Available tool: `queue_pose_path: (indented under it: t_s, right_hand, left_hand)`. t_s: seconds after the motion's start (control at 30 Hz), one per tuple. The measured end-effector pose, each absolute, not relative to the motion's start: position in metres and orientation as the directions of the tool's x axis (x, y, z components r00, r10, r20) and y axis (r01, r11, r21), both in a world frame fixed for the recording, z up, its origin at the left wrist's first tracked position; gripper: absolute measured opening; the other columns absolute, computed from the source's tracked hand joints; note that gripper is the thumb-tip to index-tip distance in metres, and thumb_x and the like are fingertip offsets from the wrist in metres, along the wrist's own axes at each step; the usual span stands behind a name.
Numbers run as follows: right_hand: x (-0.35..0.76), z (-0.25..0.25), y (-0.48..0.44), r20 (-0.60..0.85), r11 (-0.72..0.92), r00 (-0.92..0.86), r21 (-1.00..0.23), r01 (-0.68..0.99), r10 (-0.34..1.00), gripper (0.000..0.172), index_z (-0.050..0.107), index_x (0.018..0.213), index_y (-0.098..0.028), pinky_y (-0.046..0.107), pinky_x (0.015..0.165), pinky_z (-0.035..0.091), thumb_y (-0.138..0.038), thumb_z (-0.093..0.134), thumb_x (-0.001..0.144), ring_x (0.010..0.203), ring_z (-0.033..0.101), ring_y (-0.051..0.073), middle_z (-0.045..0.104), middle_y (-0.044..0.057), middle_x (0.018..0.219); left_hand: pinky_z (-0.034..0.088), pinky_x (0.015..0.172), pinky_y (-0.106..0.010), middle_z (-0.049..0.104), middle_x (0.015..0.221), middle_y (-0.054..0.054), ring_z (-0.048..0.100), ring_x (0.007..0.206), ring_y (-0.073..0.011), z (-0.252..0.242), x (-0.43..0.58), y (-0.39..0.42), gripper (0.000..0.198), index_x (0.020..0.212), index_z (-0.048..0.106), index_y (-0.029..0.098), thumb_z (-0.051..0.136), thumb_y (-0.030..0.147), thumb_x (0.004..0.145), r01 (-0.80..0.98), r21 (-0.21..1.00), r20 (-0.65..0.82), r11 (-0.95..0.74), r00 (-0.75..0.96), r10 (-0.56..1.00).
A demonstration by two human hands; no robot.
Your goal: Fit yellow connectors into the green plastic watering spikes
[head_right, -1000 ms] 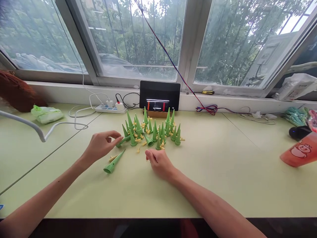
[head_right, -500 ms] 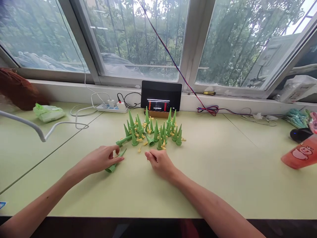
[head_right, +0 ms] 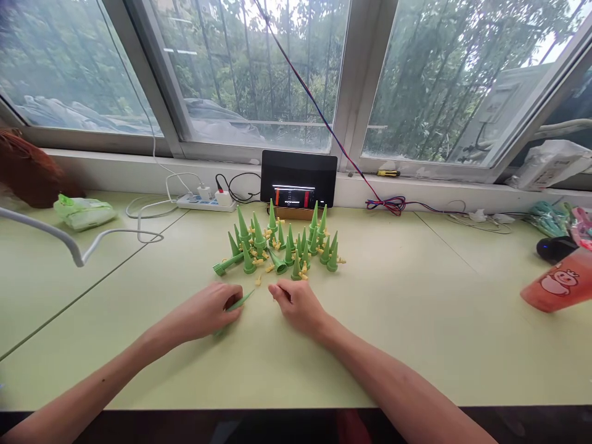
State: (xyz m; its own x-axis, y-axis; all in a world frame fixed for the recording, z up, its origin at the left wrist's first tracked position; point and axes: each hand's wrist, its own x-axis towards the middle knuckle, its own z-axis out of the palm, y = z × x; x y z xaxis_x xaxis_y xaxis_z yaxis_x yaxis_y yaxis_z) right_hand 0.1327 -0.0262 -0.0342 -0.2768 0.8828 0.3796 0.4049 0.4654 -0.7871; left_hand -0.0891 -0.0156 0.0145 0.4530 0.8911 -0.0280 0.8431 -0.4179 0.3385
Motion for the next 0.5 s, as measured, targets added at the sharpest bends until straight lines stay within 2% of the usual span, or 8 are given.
queue_pose_path:
  t_s: [0.17, 0.23, 0.33, 0.5]
  right_hand:
    - [0.133, -0.036, -0.024, 0.395, 0.446, -0.206, -0.779, 0.441, 0.895, 0.042, 0.048, 0.064, -0.019, 0.026, 0.053, 0.027, -0.042, 0.044, 0.099, 0.053, 0.030, 0.011, 0.036, -0.005, 0.056]
    - [0.133, -0.036, -0.024, 0.406, 0.438, -0.173, -0.778, 0.450, 0.897, 0.040, 0.045, 0.064, -0.020, 0.026, 0.053, 0.027, -0.040, 0.045, 0.099, 0.054, 0.030, 0.011, 0.037, -0.005, 0.056]
    - [0.134, -0.033, -0.024, 0.413, 0.426, -0.136, -0.775, 0.466, 0.900, 0.041, 0.043, 0.063, -0.020, 0.026, 0.053, 0.027, -0.040, 0.044, 0.099, 0.055, 0.031, 0.012, 0.038, -0.004, 0.057]
    - [0.135, -0.030, -0.026, 0.425, 0.424, -0.118, -0.756, 0.499, 0.897, 0.037, 0.048, 0.067, -0.020, 0.026, 0.054, 0.029, -0.037, 0.044, 0.100, 0.054, 0.034, 0.012, 0.043, -0.003, 0.057]
  left_hand:
    - [0.024, 0.048, -0.030, 0.047, 0.055, 0.001, 0.042, 0.052, -0.0168, 0.012, -0.060, -0.012, 0.022, 0.057, 0.037, 0.023, 0.054, 0.023, 0.070, 0.759, 0.446, 0.020, -0.474, 0.521, 0.853]
    - [0.028, 0.049, -0.029, 0.050, 0.056, 0.001, 0.044, 0.053, -0.0169, 0.012, -0.052, -0.006, 0.017, 0.058, 0.043, 0.022, 0.056, 0.023, 0.070, 0.728, 0.487, 0.008, -0.483, 0.549, 0.836]
    - [0.028, 0.046, -0.027, 0.052, 0.054, 0.001, 0.044, 0.051, -0.0155, 0.012, -0.046, 0.005, 0.019, 0.057, 0.044, 0.022, 0.059, 0.025, 0.069, 0.679, 0.581, -0.040, -0.450, 0.575, 0.817]
    - [0.034, 0.045, -0.024, 0.054, 0.054, 0.002, 0.046, 0.051, -0.0125, 0.013, -0.051, 0.021, 0.020, 0.063, 0.055, 0.019, 0.063, 0.033, 0.074, 0.549, 0.728, -0.039, -0.411, 0.631, 0.775]
